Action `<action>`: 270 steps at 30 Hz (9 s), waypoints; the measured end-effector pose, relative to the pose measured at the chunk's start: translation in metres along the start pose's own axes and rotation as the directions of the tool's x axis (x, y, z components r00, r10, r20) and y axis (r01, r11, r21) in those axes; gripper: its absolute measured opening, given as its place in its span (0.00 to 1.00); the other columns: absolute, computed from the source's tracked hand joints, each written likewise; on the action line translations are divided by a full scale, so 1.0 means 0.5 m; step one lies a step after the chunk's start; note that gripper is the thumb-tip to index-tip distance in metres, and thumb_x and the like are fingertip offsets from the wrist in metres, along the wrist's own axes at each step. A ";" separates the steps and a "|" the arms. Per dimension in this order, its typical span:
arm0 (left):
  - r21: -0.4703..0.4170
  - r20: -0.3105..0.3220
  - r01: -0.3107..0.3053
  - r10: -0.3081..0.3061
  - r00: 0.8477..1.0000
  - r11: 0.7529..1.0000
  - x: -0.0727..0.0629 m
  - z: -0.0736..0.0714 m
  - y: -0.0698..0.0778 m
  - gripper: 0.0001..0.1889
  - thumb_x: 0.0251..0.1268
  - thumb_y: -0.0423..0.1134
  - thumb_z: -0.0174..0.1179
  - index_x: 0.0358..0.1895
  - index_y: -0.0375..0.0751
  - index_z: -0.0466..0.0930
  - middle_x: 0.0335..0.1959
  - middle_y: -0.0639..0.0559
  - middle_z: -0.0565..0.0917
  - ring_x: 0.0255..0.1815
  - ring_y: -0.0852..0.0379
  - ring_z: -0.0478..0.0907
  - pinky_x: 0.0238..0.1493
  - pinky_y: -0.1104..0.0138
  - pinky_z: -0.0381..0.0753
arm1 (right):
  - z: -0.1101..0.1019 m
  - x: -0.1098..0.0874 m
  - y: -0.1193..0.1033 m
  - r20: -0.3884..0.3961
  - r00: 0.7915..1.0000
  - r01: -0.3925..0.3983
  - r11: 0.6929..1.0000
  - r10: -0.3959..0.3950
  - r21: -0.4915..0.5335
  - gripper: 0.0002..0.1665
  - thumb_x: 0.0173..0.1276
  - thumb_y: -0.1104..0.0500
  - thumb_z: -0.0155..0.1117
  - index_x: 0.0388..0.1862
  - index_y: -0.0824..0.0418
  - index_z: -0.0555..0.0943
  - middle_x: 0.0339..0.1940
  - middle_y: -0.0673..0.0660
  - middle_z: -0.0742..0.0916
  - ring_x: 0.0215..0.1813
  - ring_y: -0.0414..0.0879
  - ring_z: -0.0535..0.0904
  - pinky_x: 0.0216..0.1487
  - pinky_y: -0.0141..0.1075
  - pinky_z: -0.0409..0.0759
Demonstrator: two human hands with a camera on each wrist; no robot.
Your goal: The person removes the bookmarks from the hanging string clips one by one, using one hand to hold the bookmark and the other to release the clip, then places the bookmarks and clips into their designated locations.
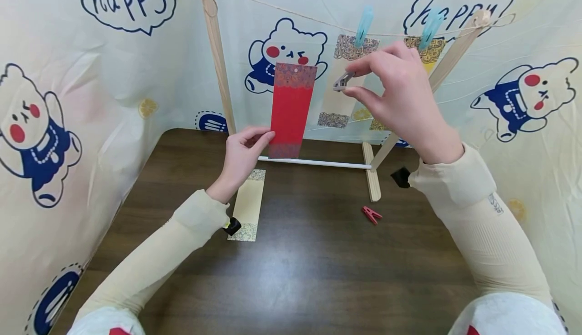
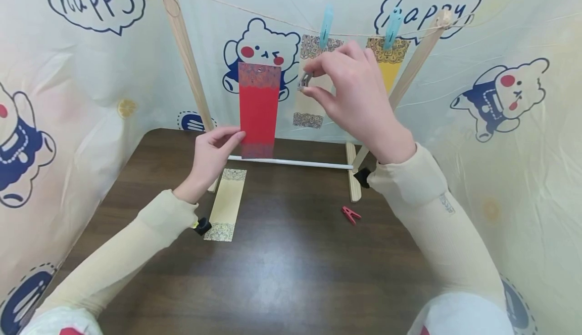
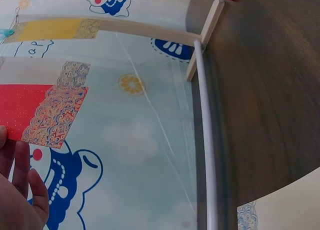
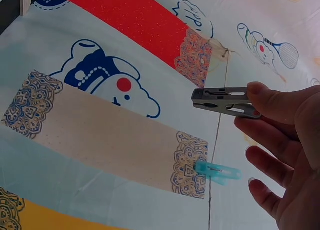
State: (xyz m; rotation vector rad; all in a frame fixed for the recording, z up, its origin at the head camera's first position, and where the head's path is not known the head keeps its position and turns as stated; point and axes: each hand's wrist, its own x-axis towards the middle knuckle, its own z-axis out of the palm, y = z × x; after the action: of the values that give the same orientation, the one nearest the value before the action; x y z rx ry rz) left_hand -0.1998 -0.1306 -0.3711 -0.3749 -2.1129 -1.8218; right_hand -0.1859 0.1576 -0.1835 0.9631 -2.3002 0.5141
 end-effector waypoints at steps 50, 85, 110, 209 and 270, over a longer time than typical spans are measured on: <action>0.041 0.007 0.110 -0.110 0.994 0.993 -0.108 -0.009 -0.065 0.11 0.70 0.36 0.70 0.50 0.34 0.90 0.44 0.38 0.89 0.38 0.57 0.80 0.38 0.75 0.78 | 0.062 -0.201 0.068 0.058 0.993 -0.102 0.995 0.103 -0.019 0.24 0.61 0.68 0.78 0.57 0.66 0.85 0.49 0.64 0.89 0.47 0.59 0.80 0.46 0.49 0.64; 0.111 0.031 0.178 -0.182 0.983 0.978 -0.185 -0.032 -0.108 0.08 0.68 0.32 0.70 0.47 0.33 0.90 0.40 0.39 0.90 0.35 0.63 0.81 0.39 0.76 0.80 | 0.149 -0.366 0.113 0.237 0.940 -0.237 0.969 0.245 -0.064 0.19 0.60 0.66 0.78 0.49 0.64 0.85 0.44 0.60 0.91 0.47 0.57 0.83 0.47 0.52 0.72; 0.237 0.081 0.305 -0.332 0.940 0.922 -0.230 -0.061 -0.145 0.10 0.70 0.36 0.69 0.47 0.33 0.90 0.37 0.43 0.90 0.34 0.54 0.82 0.35 0.73 0.79 | 0.209 -0.462 0.134 0.327 0.906 -0.260 0.963 0.270 -0.073 0.19 0.62 0.64 0.77 0.52 0.59 0.86 0.43 0.55 0.92 0.43 0.54 0.84 0.43 0.48 0.71; 0.677 0.199 -0.018 -0.159 0.967 0.736 -0.249 -0.111 -0.171 0.15 0.65 0.36 0.71 0.51 0.32 0.86 0.42 0.40 0.85 0.38 0.45 0.80 0.43 0.52 0.84 | 0.278 -0.583 0.107 0.435 0.857 -0.217 0.959 0.277 -0.183 0.17 0.58 0.54 0.83 0.41 0.59 0.86 0.36 0.52 0.88 0.42 0.52 0.79 0.43 0.48 0.73; 0.612 0.285 -0.270 0.111 0.952 0.744 -0.105 0.022 -0.063 0.14 0.72 0.43 0.67 0.53 0.38 0.86 0.42 0.45 0.86 0.40 0.50 0.80 0.43 0.56 0.84 | 0.124 -0.313 0.097 0.211 0.974 -0.056 0.989 0.085 -0.140 0.13 0.66 0.60 0.75 0.46 0.65 0.87 0.38 0.61 0.89 0.44 0.59 0.81 0.48 0.54 0.79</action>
State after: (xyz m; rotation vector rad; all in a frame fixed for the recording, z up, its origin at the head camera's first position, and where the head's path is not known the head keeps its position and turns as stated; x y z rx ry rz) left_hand -0.1654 -0.1239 -0.4223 -0.6122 -2.5794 -0.8661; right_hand -0.1557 0.2359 -0.3375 0.9129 -2.5346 0.2906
